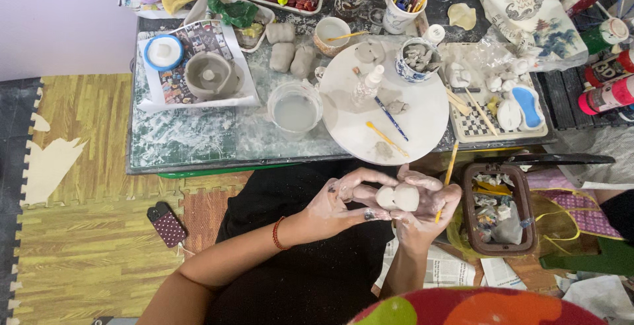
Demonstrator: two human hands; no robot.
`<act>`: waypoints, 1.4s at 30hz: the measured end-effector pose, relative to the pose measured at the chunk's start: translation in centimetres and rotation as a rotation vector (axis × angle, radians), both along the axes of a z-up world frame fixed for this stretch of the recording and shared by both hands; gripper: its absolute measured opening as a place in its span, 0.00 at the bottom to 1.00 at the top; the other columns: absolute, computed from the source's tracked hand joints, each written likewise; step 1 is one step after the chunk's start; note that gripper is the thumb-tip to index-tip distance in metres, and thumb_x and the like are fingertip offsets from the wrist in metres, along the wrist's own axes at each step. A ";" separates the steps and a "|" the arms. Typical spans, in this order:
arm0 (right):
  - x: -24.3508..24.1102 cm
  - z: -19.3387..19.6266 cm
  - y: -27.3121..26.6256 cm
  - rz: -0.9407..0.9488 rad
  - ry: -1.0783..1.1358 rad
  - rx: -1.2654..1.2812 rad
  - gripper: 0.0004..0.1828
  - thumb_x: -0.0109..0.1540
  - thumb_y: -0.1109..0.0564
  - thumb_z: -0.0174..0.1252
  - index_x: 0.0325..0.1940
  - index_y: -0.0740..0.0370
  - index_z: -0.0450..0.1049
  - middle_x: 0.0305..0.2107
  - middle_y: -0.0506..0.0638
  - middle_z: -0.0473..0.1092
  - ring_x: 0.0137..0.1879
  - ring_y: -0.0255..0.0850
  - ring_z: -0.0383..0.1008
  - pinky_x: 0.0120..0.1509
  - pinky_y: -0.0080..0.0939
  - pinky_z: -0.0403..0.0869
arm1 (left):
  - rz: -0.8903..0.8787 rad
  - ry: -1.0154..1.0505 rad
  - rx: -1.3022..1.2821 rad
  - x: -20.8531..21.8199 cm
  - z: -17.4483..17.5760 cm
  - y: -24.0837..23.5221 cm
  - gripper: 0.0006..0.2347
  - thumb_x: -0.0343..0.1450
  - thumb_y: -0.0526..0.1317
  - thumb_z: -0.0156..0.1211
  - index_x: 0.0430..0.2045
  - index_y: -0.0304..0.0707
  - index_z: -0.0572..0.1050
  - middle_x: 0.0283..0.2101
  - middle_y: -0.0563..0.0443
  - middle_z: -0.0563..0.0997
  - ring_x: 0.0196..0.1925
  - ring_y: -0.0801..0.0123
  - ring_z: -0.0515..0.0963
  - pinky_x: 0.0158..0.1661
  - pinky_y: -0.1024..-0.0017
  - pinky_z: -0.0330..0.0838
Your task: The person shapes a small clay figure using a wooden stick to carve details. They then pick up a clay pot and use a brush to smooth the interior surface.
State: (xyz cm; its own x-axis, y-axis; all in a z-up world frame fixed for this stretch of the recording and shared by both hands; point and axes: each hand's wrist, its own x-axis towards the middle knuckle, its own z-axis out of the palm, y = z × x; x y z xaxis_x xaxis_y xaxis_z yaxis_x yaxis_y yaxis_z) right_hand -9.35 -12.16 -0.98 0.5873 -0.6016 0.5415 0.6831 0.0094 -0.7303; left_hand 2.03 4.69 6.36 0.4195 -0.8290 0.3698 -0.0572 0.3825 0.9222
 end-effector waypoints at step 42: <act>3.0 2.9 1.3 0.039 0.005 -0.105 0.29 0.59 0.66 0.70 0.47 0.53 0.54 0.53 0.67 0.74 0.67 0.59 0.72 0.75 0.61 0.70 | 0.322 -0.479 -0.045 4.1 -0.7 0.3 0.22 0.66 0.40 0.72 0.54 0.35 0.75 0.53 0.45 0.83 0.52 0.62 0.85 0.54 0.69 0.80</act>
State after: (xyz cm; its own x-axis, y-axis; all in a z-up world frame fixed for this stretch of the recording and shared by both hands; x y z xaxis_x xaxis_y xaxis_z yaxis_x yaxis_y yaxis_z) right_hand -6.39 -10.83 1.89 0.6122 -0.5181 0.5973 0.6798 -0.0409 -0.7322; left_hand 6.17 5.03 5.71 0.4250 -0.6664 0.6126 -0.5841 0.3151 0.7480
